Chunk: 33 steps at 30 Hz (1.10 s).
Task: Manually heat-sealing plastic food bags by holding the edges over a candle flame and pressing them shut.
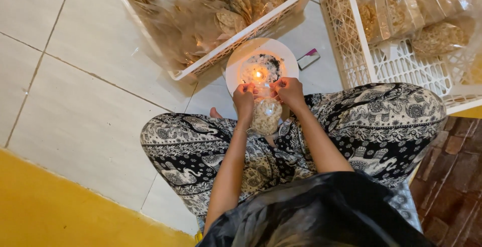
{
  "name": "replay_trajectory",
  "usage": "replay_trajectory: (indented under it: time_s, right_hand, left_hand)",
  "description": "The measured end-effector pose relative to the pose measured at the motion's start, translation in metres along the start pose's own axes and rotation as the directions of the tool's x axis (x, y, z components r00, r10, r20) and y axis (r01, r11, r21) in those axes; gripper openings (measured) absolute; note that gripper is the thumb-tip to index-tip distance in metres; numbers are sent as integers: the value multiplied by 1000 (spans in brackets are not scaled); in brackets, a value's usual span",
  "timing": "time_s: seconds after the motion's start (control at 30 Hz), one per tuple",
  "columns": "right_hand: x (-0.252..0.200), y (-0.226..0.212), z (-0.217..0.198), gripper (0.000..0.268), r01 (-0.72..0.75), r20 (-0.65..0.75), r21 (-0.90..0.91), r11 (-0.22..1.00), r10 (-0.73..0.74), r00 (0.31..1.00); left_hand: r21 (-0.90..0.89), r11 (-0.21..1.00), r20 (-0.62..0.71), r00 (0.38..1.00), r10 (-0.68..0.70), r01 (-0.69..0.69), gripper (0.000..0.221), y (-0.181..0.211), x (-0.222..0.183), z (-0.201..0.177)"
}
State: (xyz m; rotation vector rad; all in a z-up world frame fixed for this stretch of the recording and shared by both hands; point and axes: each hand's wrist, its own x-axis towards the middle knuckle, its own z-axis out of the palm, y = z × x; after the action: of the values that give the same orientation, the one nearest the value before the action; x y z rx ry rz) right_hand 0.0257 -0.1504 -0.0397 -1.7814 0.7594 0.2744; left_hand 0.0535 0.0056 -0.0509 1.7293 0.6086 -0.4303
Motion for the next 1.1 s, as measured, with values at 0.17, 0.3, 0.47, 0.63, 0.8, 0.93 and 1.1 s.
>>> replay_trajectory:
  time_s: [0.17,0.3,0.47,0.63,0.8,0.93,1.1]
  right_hand:
    - [-6,-10,1,17,8,-25,-20,1000,-8,1000]
    - [-14,-23,-1,17,12,-38,-19,1000,-13,999]
    - [-16,-27,-1,17,22,-47,-21,1000,-23,999]
    - [-17,-28,-1,17,38,-44,8,999,-38,998]
    - [-6,-15,2,16,59,-62,-20,998,-60,996]
    - [-4,-16,2,14,42,-75,-39,998,-45,996]
    - [-4,-19,3,14,52,-79,-46,998,-55,995]
  left_hand:
    - [13,1000,23,1000,-17,17,21,13,-6,-4]
    - [6,1000,23,1000,-22,22,24,18,-8,-4]
    - [3,1000,12,999,-31,31,26,19,-7,-2]
    - [1,999,9,999,-40,40,28,19,-4,-1]
    - [29,999,-6,999,-32,32,25,21,-5,0]
    - [-9,999,-19,999,-46,46,26,16,1,1]
    - [-21,998,-29,998,-53,52,24,13,5,0]
